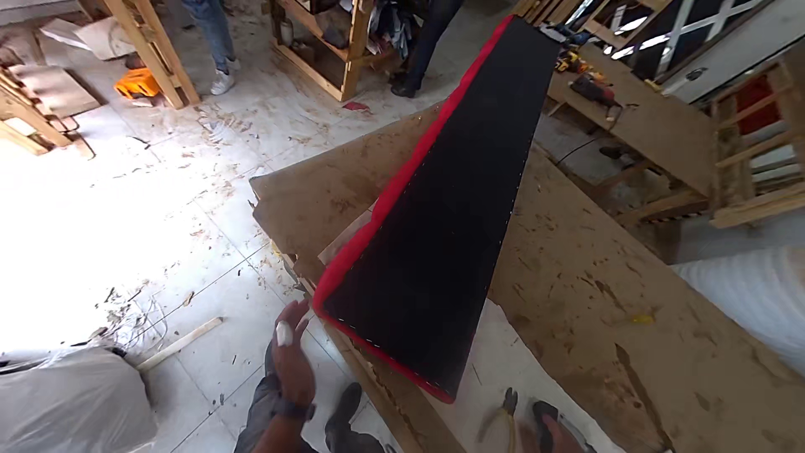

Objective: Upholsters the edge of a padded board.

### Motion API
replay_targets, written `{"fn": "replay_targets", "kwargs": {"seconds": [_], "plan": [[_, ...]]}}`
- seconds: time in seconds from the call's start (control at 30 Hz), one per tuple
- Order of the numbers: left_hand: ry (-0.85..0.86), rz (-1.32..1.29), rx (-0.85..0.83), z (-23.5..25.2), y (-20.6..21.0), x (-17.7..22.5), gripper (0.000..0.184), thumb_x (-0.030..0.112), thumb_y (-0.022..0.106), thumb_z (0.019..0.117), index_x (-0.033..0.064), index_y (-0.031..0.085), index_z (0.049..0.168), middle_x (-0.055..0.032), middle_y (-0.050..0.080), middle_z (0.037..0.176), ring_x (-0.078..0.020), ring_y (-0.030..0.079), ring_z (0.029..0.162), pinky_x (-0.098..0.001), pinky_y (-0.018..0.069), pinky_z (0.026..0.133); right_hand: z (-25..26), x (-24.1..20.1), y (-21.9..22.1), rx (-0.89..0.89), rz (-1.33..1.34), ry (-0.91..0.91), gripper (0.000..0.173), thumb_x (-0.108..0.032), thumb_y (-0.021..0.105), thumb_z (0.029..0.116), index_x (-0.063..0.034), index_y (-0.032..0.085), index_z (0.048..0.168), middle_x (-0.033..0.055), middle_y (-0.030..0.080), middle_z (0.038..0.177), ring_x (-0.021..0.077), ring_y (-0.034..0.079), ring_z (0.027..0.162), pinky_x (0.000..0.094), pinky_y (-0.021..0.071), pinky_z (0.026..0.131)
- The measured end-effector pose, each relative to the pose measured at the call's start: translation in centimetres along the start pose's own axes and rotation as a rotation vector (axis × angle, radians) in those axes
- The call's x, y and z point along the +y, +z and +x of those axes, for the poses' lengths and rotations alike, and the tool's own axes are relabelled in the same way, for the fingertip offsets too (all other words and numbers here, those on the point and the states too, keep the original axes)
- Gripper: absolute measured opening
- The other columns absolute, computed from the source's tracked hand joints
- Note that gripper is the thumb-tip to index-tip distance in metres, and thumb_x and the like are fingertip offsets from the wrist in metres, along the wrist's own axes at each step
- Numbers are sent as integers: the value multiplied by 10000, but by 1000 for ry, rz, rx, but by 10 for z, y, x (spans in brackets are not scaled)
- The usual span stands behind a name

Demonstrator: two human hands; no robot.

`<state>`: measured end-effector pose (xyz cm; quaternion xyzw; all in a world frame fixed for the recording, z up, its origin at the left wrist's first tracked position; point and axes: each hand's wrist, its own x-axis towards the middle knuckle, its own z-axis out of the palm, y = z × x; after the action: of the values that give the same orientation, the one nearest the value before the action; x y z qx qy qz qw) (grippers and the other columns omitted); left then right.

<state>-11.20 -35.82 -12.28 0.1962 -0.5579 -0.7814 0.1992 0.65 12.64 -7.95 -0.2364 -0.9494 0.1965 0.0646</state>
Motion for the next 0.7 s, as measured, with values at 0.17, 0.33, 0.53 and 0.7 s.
{"fn": "replay_targets", "kwargs": {"seconds": [0.17, 0.33, 0.53, 0.7], "plan": [[-33, -277, 270, 12, 92, -19, 726, 667, 127, 1034, 231, 562, 1420, -36, 686, 1299, -207, 652, 1188, -500, 560, 966, 1, -143, 70, -244, 991, 105, 597, -457, 436, 1085, -131, 374, 1580, 80, 483, 1550, 228, 530, 1367, 481, 523, 1070], [-37, -211, 483, 40, 98, -4, 665, 530, 142, 1077, 190, 698, 1207, -57, 747, 1071, -201, 712, 995, -497, 599, 813, -17, -217, 100, -375, 1529, 383, 709, -721, 413, 985, -214, 478, 1476, 72, 655, 1334, 241, 639, 1226, 536, 550, 1008], [90, -52, 458, 130, 67, 47, 541, 355, 224, 1091, 112, 701, 1167, -64, 740, 1022, -173, 713, 952, -448, 606, 837, -24, -271, 113, -699, 1364, 293, 710, -625, 447, 1026, -114, 376, 1513, 175, 607, 1365, 346, 628, 1228, 600, 541, 1011], [273, -103, 235, 192, 26, 63, 655, 385, 105, 1089, 50, 565, 1413, -125, 676, 1321, -236, 629, 1247, -459, 519, 1065, 4, -303, 98, -648, 743, -304, 275, -149, 570, 1044, 29, 644, 1241, 122, 727, 1049, 224, 722, 902, 407, 637, 785]]}}
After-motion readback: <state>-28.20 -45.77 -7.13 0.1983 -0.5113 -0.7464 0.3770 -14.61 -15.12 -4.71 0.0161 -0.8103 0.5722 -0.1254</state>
